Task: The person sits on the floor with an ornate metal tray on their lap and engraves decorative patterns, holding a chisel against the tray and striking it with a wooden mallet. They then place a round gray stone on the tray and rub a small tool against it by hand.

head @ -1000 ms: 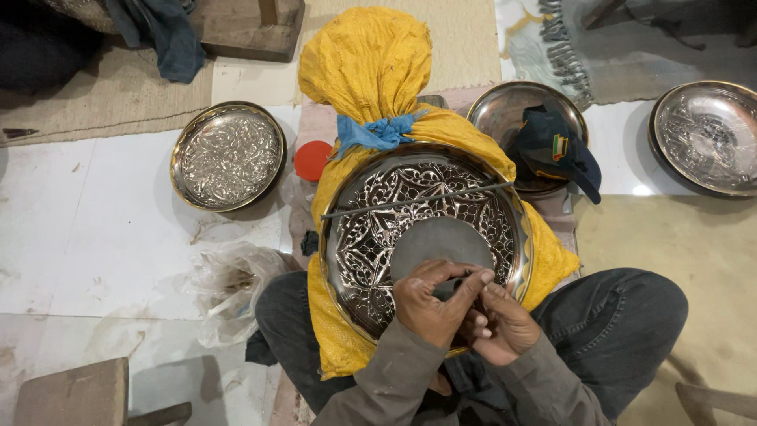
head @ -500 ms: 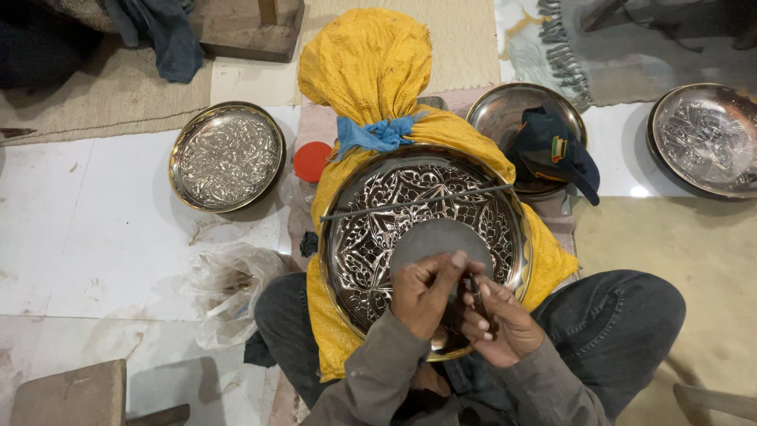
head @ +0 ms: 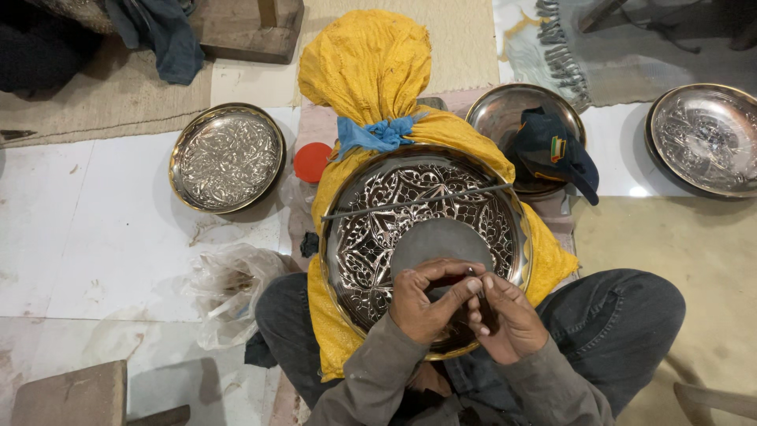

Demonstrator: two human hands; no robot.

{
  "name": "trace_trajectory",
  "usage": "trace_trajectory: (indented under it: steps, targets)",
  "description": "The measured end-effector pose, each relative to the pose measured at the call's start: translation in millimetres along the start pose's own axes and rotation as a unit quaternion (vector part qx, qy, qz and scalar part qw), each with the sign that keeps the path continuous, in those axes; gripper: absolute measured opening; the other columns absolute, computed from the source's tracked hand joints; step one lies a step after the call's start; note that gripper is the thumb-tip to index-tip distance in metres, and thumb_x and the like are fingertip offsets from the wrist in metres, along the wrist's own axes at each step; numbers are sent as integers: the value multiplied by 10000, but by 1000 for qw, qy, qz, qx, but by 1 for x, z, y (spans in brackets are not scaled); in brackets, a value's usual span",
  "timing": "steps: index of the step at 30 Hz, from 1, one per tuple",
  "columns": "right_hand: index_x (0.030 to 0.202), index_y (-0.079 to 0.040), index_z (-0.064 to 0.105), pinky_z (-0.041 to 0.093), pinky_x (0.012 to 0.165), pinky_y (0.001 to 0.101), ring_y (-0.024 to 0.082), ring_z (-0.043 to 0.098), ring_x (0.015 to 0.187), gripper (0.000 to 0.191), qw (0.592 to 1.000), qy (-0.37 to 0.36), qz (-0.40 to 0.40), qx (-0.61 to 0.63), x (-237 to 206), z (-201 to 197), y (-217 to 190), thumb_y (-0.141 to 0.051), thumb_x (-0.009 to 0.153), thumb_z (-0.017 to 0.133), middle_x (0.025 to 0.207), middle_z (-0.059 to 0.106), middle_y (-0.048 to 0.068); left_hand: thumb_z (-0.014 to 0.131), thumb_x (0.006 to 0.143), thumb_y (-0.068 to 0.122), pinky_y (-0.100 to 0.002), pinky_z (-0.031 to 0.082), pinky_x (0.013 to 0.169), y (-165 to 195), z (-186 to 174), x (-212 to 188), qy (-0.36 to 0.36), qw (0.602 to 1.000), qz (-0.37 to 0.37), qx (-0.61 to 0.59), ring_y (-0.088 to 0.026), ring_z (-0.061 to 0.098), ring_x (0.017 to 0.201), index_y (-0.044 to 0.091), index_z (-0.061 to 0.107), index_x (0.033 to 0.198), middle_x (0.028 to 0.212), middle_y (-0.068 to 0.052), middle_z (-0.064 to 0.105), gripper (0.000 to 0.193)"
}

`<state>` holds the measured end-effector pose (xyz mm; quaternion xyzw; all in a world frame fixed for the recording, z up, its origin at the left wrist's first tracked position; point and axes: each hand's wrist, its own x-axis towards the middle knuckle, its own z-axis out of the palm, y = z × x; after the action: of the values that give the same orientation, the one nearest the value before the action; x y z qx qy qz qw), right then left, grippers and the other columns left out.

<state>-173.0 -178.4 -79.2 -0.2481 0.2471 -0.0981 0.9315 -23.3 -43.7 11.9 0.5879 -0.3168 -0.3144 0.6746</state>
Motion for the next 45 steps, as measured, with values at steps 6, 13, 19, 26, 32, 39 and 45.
trace_trajectory:
  steps: [6, 13, 19, 26, 32, 39, 45]
  targets:
    - [1118, -33, 675, 459, 533, 239, 92, 597, 661, 185, 997, 19, -53, -54, -2, 8, -6, -182, 1032, 606, 872, 672, 46, 773, 926, 171, -303, 606, 885, 0, 2, 1, 17, 999, 22, 28, -172, 759, 977, 14, 776, 1098, 1065, -121, 788, 234]
    - [1212, -19, 754, 399, 498, 222, 64, 569, 615, 278, 907, 108, -155, -376, -1, 35, -47, -118, 961, 689, 879, 742, 75, 859, 806, 354, -485, 394, 1173, -2, -14, 9, 50, 874, 157, 456, -319, 484, 1413, 62, 553, 1459, 1474, -100, 586, 778]
    - [1062, -77, 788, 551, 583, 268, 125, 689, 655, 192, 667, 154, -289, -670, -2, 74, -52, -142, 890, 733, 910, 758, 76, 880, 594, 588, -635, 180, 1182, -5, -23, 20, -47, 819, 69, 568, -358, 310, 1452, 79, 410, 1505, 1583, -62, 397, 1145]
    - [1026, -80, 777, 567, 666, 327, 231, 737, 770, 154, 589, 129, -354, -715, 2, 86, -50, -124, 884, 738, 927, 744, 102, 881, 597, 586, -605, 189, 1203, -8, -22, 16, -36, 825, 52, 561, -340, 329, 1463, 93, 436, 1514, 1583, -45, 413, 1132]
    - [1044, -109, 762, 548, 608, 361, 279, 713, 717, 170, 460, 149, -372, -792, -6, 98, -38, -138, 879, 732, 934, 717, 59, 877, 606, 583, -607, 198, 1184, -6, -21, 18, -42, 827, 42, 559, -353, 324, 1446, 82, 423, 1516, 1578, -59, 408, 1134]
    - [1062, -138, 759, 548, 617, 365, 275, 714, 735, 171, 444, 163, -364, -803, -6, 104, -36, -162, 899, 716, 949, 712, 30, 864, 617, 582, -593, 226, 1190, -4, -18, 14, -38, 825, 30, 564, -333, 336, 1454, 92, 418, 1528, 1588, -44, 413, 1126]
    - [1030, -167, 770, 550, 590, 393, 284, 714, 704, 175, 443, 188, -323, -814, -19, 105, -36, -204, 869, 714, 912, 715, 27, 884, 600, 555, -609, 197, 1189, -3, -18, 17, -32, 831, 31, 554, -325, 316, 1468, 95, 412, 1516, 1582, -39, 401, 1128]
